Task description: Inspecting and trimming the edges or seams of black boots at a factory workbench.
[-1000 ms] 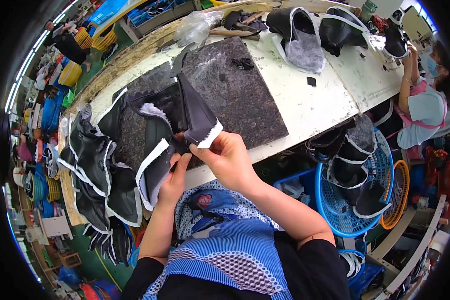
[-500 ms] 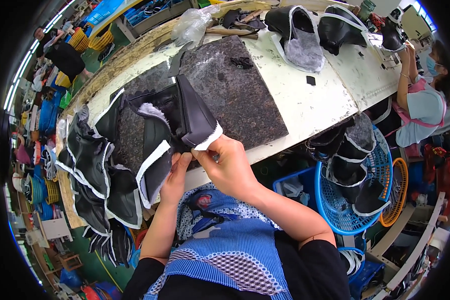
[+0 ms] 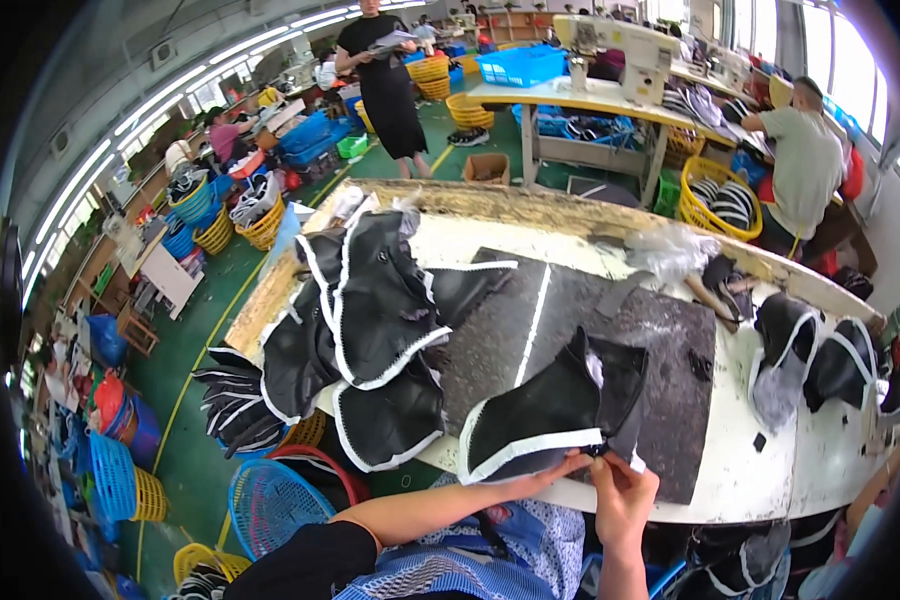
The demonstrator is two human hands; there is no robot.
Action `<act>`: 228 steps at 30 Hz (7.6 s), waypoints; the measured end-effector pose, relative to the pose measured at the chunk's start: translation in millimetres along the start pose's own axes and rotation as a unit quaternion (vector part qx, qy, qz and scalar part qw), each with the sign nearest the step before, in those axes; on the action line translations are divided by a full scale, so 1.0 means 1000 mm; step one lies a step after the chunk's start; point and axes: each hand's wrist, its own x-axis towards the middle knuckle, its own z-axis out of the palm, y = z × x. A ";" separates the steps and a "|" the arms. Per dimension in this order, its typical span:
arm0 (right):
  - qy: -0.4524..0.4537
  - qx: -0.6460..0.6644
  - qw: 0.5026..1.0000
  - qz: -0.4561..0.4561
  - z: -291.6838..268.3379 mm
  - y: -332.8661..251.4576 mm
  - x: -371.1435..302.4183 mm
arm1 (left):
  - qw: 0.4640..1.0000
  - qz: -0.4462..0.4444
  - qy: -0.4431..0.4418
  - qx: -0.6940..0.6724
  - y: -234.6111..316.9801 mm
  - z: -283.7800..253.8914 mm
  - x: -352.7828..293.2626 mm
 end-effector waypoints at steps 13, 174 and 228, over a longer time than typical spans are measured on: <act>0.042 -0.369 0.867 -0.332 0.008 -0.026 0.023 | 0.903 0.259 0.110 0.325 -0.011 0.002 0.010; -0.240 -0.008 0.963 -0.122 0.032 -0.029 0.154 | 0.972 0.133 0.160 -0.107 -0.005 -0.056 -0.009; -0.006 -0.273 0.903 -0.330 0.011 -0.034 -0.008 | 0.987 -0.100 0.003 -0.129 0.004 -0.004 -0.061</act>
